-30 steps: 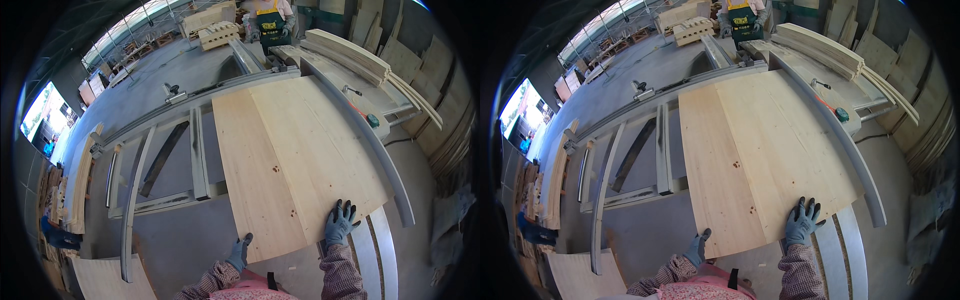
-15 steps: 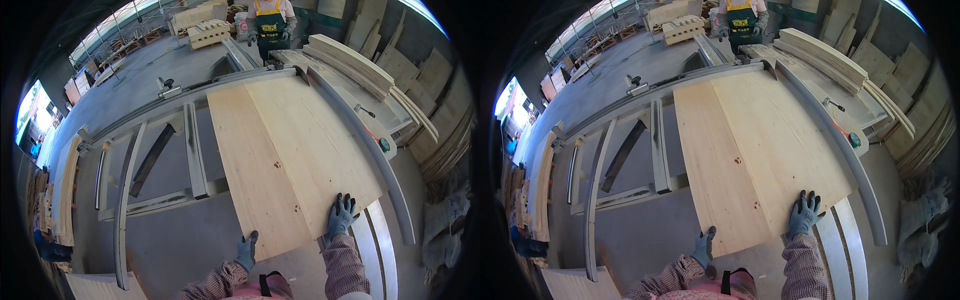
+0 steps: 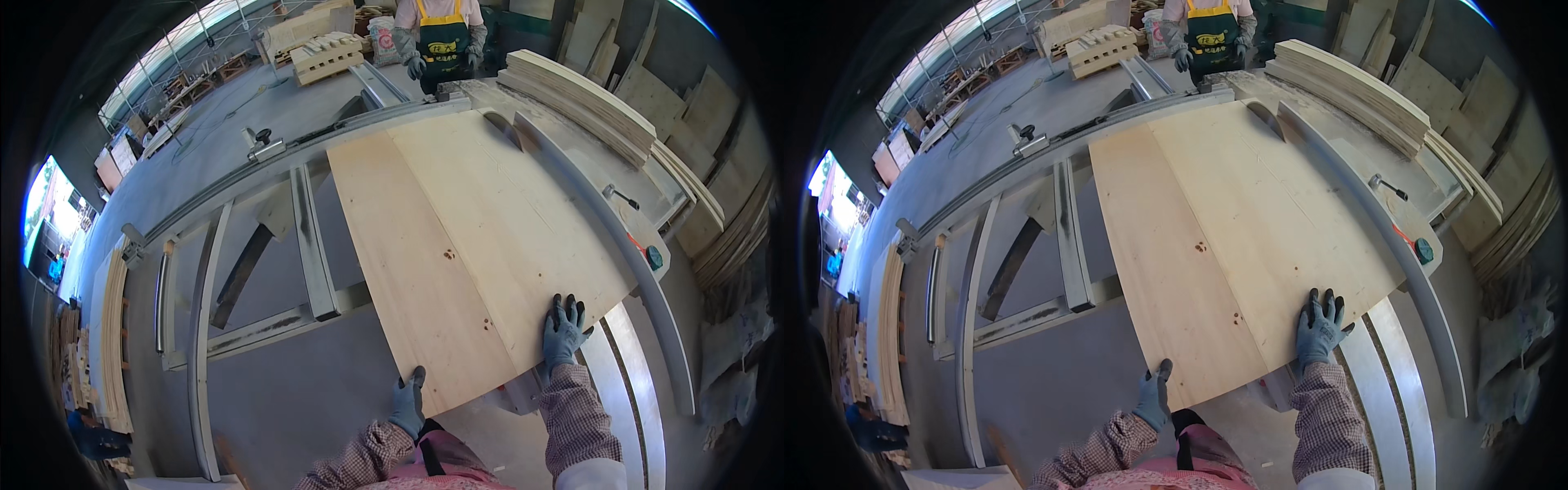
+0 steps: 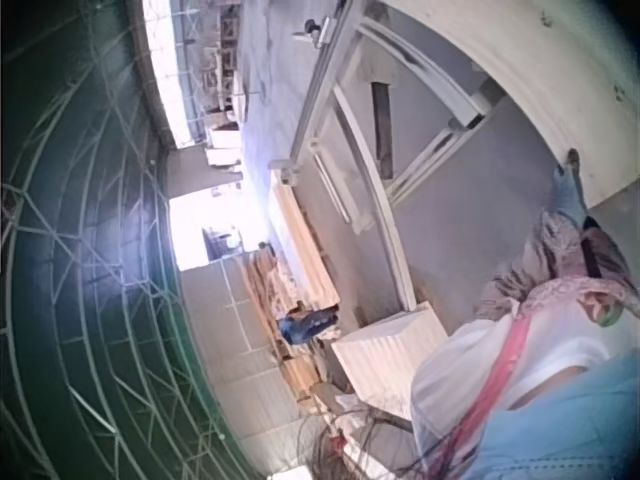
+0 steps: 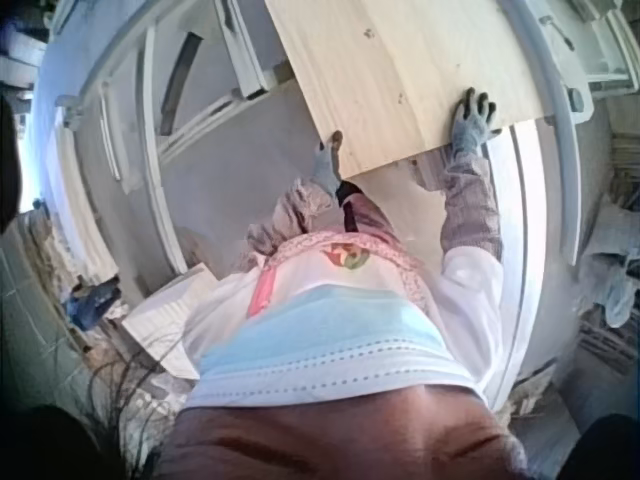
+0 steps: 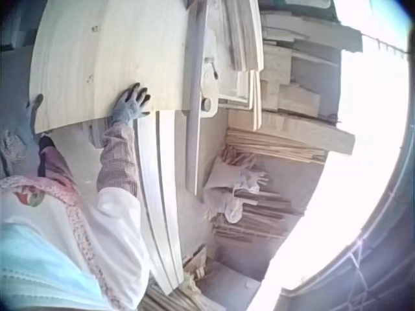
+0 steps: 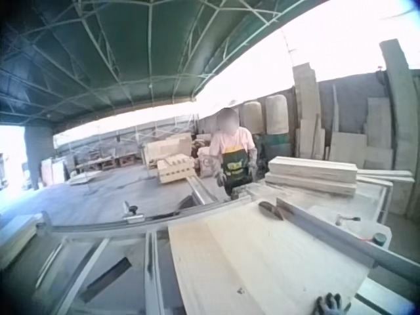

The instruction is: The person positions a large sheet of plywood on a table saw and, with assistance from a coworker, pushes it through the blade to make a cut. The person then uses a tape measure to measure the cut piece.

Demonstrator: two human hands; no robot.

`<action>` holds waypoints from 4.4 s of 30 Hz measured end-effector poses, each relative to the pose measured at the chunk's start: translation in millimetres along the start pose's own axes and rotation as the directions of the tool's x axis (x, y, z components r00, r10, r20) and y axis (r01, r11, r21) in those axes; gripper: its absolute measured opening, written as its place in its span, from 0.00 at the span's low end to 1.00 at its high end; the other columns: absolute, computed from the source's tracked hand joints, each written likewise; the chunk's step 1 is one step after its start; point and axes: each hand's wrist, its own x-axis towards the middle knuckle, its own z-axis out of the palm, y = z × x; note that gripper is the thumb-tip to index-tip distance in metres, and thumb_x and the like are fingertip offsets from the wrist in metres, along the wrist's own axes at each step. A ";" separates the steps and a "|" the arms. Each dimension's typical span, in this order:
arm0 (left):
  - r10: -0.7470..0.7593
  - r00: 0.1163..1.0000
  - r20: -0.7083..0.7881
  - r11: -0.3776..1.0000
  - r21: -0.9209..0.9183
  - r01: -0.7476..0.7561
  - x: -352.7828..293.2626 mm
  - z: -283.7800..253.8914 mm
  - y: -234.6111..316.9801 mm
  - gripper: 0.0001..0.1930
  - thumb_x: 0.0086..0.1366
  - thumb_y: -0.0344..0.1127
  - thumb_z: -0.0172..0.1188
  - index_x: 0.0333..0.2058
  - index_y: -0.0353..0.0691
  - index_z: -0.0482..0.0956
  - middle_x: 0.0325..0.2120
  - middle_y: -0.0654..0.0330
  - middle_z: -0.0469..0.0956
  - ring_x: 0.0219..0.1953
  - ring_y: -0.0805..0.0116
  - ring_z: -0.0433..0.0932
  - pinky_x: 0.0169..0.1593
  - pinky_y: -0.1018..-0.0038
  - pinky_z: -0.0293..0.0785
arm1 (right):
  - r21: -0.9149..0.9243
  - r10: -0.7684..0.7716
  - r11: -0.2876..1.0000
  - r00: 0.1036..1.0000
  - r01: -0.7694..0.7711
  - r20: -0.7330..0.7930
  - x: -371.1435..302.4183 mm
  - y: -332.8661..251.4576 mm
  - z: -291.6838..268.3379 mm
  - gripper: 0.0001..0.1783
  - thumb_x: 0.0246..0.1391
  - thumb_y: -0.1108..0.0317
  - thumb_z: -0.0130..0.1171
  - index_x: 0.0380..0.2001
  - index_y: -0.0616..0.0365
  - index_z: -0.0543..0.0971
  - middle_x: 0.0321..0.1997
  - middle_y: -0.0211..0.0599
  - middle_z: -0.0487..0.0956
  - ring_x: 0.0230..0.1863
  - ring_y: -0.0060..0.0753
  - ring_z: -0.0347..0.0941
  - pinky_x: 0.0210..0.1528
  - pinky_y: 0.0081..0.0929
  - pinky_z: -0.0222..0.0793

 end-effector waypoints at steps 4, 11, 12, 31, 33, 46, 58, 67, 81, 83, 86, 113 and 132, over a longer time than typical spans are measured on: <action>-0.055 0.997 0.051 0.998 -0.021 0.056 -2.5 -0.4 7.7 0.21 0.55 0.36 0.63 0.45 0.36 0.70 0.38 0.57 0.74 0.35 0.65 0.74 0.38 0.68 0.74 | 0.004 -0.009 1.000 1.000 0.009 0.012 -2.5 -2.3 -2.5 0.29 0.51 0.53 0.49 0.59 0.29 0.62 0.68 0.24 0.52 0.69 0.36 0.41 0.61 0.66 0.27; 0.071 0.997 0.006 0.997 0.015 -0.071 -13.1 2.2 14.4 0.20 0.54 0.37 0.64 0.43 0.35 0.71 0.34 0.55 0.76 0.29 0.58 0.78 0.30 0.62 0.79 | 0.026 -0.025 0.999 1.000 0.026 -0.018 -9.7 -2.2 -2.5 0.27 0.51 0.53 0.48 0.57 0.31 0.64 0.67 0.26 0.54 0.68 0.37 0.42 0.60 0.68 0.27; 0.067 0.998 -0.004 0.997 0.025 -0.067 -15.9 5.0 17.5 0.19 0.54 0.37 0.64 0.42 0.35 0.71 0.32 0.57 0.76 0.28 0.61 0.77 0.30 0.64 0.77 | 0.033 -0.022 0.999 1.000 0.023 -0.017 -9.8 -1.4 -2.3 0.27 0.51 0.53 0.49 0.57 0.31 0.64 0.66 0.26 0.54 0.68 0.37 0.42 0.60 0.68 0.27; 0.019 0.999 0.034 0.999 0.036 -0.020 -29.8 8.8 33.4 0.22 0.57 0.38 0.61 0.48 0.35 0.67 0.39 0.56 0.73 0.34 0.60 0.76 0.35 0.64 0.78 | 0.072 -0.014 0.997 0.987 0.026 -0.159 -16.8 -0.7 14.4 0.24 0.51 0.52 0.49 0.54 0.29 0.68 0.63 0.27 0.60 0.67 0.35 0.47 0.59 0.69 0.30; 0.016 0.998 0.068 0.999 0.037 -0.018 -37.1 8.3 36.6 0.22 0.58 0.39 0.60 0.48 0.36 0.67 0.38 0.55 0.73 0.34 0.60 0.76 0.35 0.64 0.78 | 0.081 -0.015 0.996 0.989 0.028 -0.150 -19.2 -1.7 15.1 0.24 0.51 0.52 0.49 0.54 0.29 0.68 0.63 0.27 0.60 0.67 0.35 0.46 0.60 0.69 0.29; -0.020 0.992 0.126 0.964 0.266 -0.014 -3.7 -31.5 17.2 0.24 0.57 0.46 0.61 0.45 0.35 0.69 0.36 0.57 0.73 0.34 0.65 0.73 0.36 0.68 0.74 | 0.013 -0.037 0.999 0.994 0.038 -0.102 -30.2 5.6 13.1 0.26 0.53 0.49 0.42 0.58 0.30 0.62 0.66 0.26 0.55 0.68 0.35 0.44 0.58 0.71 0.30; 0.021 0.999 0.029 0.957 0.287 -0.028 -75.8 -128.6 -50.0 0.24 0.54 0.47 0.64 0.44 0.35 0.71 0.35 0.60 0.75 0.36 0.69 0.71 0.41 0.72 0.69 | 0.034 -0.146 0.988 0.978 0.153 -0.148 -154.0 56.7 21.4 0.28 0.54 0.54 0.46 0.60 0.36 0.61 0.66 0.32 0.54 0.68 0.41 0.44 0.61 0.66 0.32; 0.241 0.964 0.109 0.905 0.335 -0.264 -79.6 -126.3 -63.2 0.24 0.57 0.47 0.61 0.44 0.33 0.72 0.34 0.58 0.77 0.35 0.70 0.73 0.41 0.74 0.69 | -0.025 -0.111 0.994 0.992 0.109 -0.062 -152.2 58.1 29.0 0.28 0.57 0.53 0.42 0.62 0.31 0.55 0.68 0.29 0.50 0.69 0.38 0.42 0.61 0.62 0.35; 0.296 0.954 0.053 0.927 0.226 -0.300 -78.2 -115.8 -75.9 0.19 0.60 0.44 0.58 0.41 0.33 0.72 0.32 0.61 0.76 0.33 0.73 0.72 0.35 0.74 0.70 | -0.049 -0.132 0.990 0.990 0.129 -0.051 -143.2 60.4 28.4 0.29 0.56 0.53 0.43 0.62 0.33 0.55 0.68 0.32 0.51 0.68 0.41 0.43 0.60 0.68 0.35; 0.300 0.952 0.058 0.908 0.289 -0.304 -75.3 -113.9 -74.1 0.19 0.60 0.44 0.59 0.42 0.33 0.72 0.32 0.60 0.76 0.33 0.72 0.72 0.36 0.74 0.71 | -0.042 -0.153 0.988 0.985 0.150 -0.077 -141.6 61.0 24.1 0.29 0.56 0.53 0.42 0.62 0.34 0.55 0.68 0.33 0.51 0.68 0.42 0.43 0.60 0.68 0.34; 0.296 0.955 0.031 0.875 0.393 -0.284 -61.4 -122.0 -81.9 0.19 0.61 0.44 0.56 0.42 0.34 0.72 0.32 0.59 0.76 0.31 0.73 0.72 0.35 0.74 0.71 | -0.016 -0.159 0.987 0.983 0.159 -0.095 -138.5 58.0 21.9 0.29 0.56 0.52 0.42 0.62 0.35 0.57 0.67 0.34 0.53 0.68 0.43 0.44 0.60 0.68 0.34; -0.110 0.943 0.313 0.988 -0.066 0.137 -11.6 -80.6 -14.1 0.30 0.63 0.55 0.48 0.50 0.33 0.64 0.44 0.50 0.71 0.42 0.61 0.75 0.47 0.66 0.73 | 0.232 -0.089 0.965 0.985 0.122 -0.147 -111.5 56.8 16.2 0.27 0.45 0.69 0.54 0.53 0.43 0.71 0.63 0.35 0.60 0.67 0.41 0.48 0.66 0.49 0.30; -0.063 0.976 0.210 0.979 0.201 0.020 36.0 -37.0 36.7 0.25 0.65 0.48 0.47 0.50 0.33 0.63 0.43 0.48 0.72 0.41 0.55 0.75 0.44 0.60 0.76 | 0.180 -0.003 0.984 0.999 0.009 -0.033 -64.7 17.4 3.9 0.29 0.46 0.71 0.51 0.56 0.45 0.67 0.65 0.36 0.57 0.68 0.42 0.44 0.67 0.51 0.26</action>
